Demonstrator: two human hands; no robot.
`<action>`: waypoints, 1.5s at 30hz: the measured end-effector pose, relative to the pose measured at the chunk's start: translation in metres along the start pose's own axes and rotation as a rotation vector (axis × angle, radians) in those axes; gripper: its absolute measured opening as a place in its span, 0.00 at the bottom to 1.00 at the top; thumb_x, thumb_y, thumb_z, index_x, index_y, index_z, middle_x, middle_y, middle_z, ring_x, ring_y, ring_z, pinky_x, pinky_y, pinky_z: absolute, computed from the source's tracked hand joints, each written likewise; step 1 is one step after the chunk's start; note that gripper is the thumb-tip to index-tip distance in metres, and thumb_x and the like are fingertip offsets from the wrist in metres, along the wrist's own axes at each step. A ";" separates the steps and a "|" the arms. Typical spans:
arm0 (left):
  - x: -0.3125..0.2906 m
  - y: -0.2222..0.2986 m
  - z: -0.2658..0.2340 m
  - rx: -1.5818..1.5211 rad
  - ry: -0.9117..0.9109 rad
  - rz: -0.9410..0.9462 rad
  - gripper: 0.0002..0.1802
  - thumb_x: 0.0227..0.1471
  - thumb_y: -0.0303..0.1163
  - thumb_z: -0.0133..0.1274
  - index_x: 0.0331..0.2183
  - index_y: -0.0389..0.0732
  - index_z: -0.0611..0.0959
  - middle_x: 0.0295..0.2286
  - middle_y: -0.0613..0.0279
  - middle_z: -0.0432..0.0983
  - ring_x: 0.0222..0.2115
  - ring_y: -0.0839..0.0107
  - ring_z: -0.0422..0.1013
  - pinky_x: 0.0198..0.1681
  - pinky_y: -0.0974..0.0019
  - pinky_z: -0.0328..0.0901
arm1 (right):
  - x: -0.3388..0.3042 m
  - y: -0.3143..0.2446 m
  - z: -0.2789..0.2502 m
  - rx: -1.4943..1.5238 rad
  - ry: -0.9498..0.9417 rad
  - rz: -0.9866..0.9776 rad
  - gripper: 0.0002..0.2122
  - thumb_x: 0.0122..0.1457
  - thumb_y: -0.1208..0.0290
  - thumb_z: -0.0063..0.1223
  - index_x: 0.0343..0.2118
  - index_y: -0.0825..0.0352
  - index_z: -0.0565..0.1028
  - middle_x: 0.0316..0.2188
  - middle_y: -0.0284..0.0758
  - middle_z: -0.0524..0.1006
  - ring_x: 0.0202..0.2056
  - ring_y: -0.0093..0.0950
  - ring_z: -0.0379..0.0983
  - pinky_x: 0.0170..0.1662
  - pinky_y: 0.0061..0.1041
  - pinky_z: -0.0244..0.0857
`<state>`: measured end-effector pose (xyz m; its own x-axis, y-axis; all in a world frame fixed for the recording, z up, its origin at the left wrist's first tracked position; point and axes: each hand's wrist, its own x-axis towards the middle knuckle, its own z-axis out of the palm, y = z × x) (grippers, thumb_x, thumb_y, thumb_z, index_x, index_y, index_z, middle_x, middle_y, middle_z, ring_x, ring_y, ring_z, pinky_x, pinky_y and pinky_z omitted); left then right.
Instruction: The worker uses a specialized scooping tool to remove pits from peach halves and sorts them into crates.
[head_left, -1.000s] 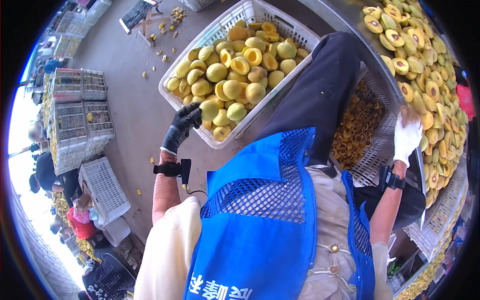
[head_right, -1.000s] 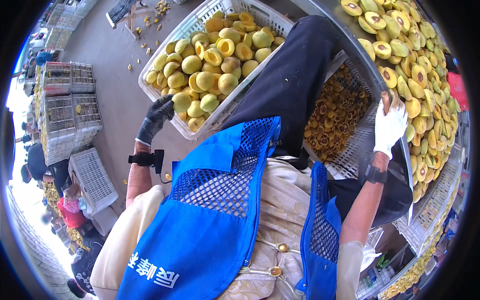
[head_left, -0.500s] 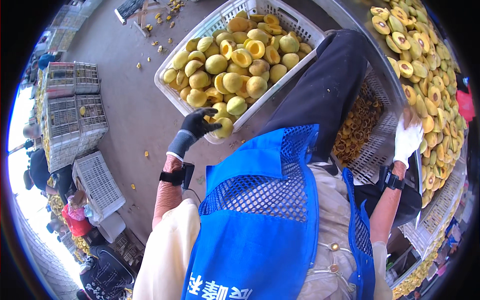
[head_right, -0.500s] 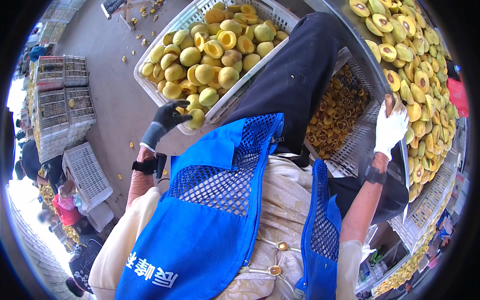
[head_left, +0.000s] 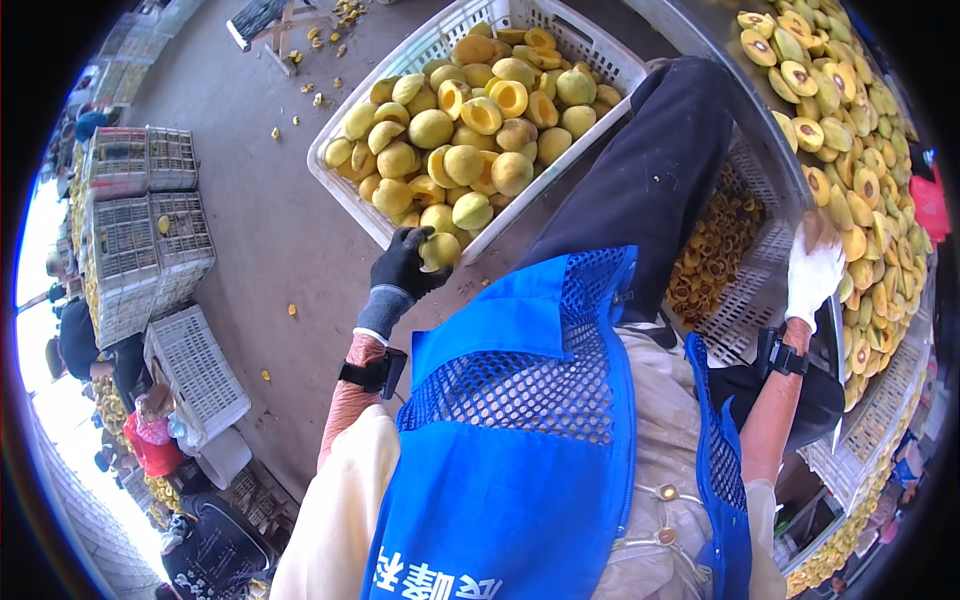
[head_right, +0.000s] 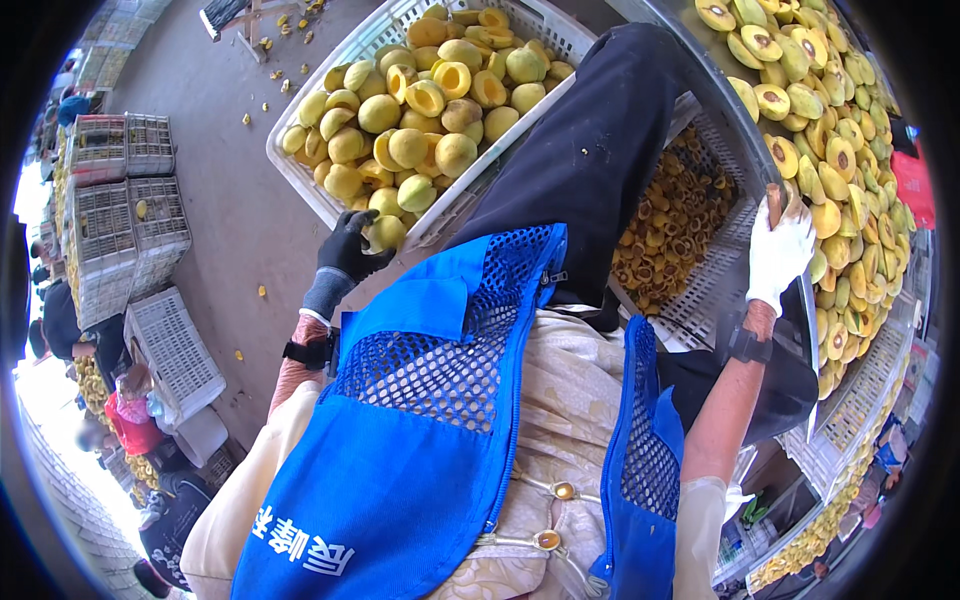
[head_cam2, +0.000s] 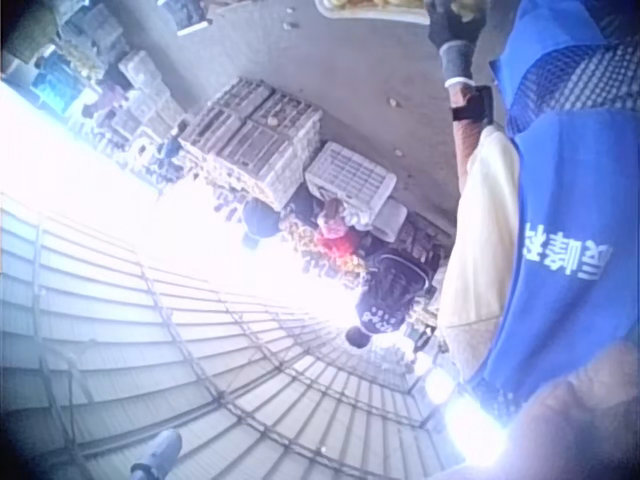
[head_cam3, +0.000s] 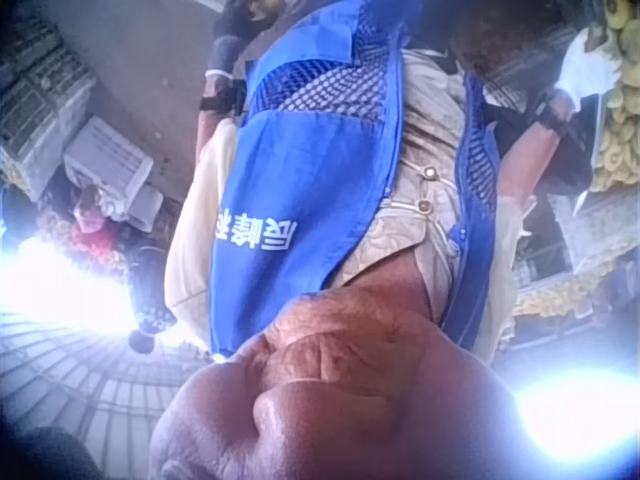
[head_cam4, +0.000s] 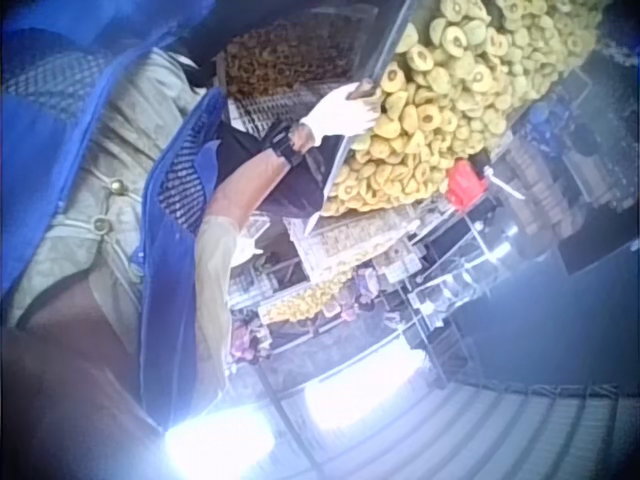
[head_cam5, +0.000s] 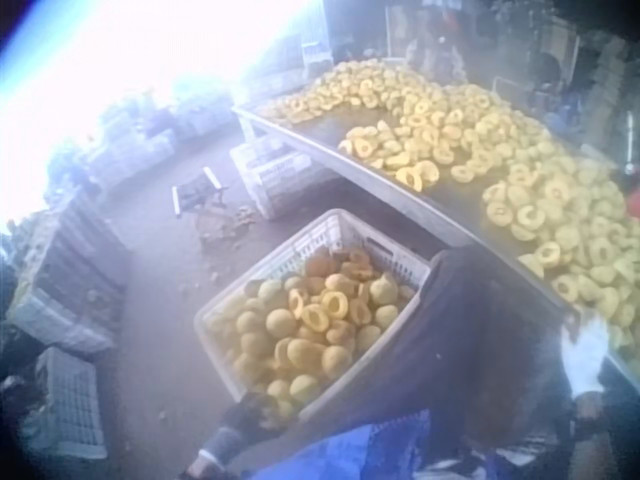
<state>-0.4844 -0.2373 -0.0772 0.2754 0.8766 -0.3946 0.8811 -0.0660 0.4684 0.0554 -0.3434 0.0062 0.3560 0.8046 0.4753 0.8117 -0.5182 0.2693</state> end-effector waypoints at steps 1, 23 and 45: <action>0.001 -0.007 0.004 0.003 0.003 -0.004 0.33 0.33 0.46 0.63 0.44 0.47 0.73 0.41 0.55 0.68 0.39 0.57 0.70 0.41 0.61 0.67 | 0.001 -0.001 0.000 0.006 0.000 -0.001 0.19 0.53 0.58 0.50 0.44 0.64 0.70 0.38 0.39 0.73 0.39 0.38 0.69 0.43 0.36 0.64; 0.019 -0.053 0.056 -0.103 0.395 0.125 0.23 0.30 0.32 0.67 0.34 0.40 0.78 0.32 0.53 0.72 0.36 0.55 0.68 0.39 0.60 0.66 | 0.009 -0.032 -0.018 -0.107 0.018 0.139 0.18 0.55 0.51 0.43 0.26 0.62 0.75 0.22 0.39 0.73 0.26 0.37 0.70 0.30 0.37 0.63; 0.132 0.152 -0.059 0.196 0.384 0.861 0.11 0.49 0.29 0.50 0.37 0.37 0.77 0.33 0.52 0.75 0.35 0.59 0.71 0.38 0.63 0.66 | 0.035 0.078 -0.024 0.719 -0.038 0.158 0.16 0.54 0.59 0.48 0.36 0.68 0.69 0.31 0.46 0.73 0.35 0.41 0.72 0.36 0.36 0.66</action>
<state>-0.3369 -0.1039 -0.0116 0.7434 0.5844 0.3252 0.4937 -0.8076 0.3226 0.1201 -0.3628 0.0643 0.4994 0.7521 0.4301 0.8477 -0.3215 -0.4220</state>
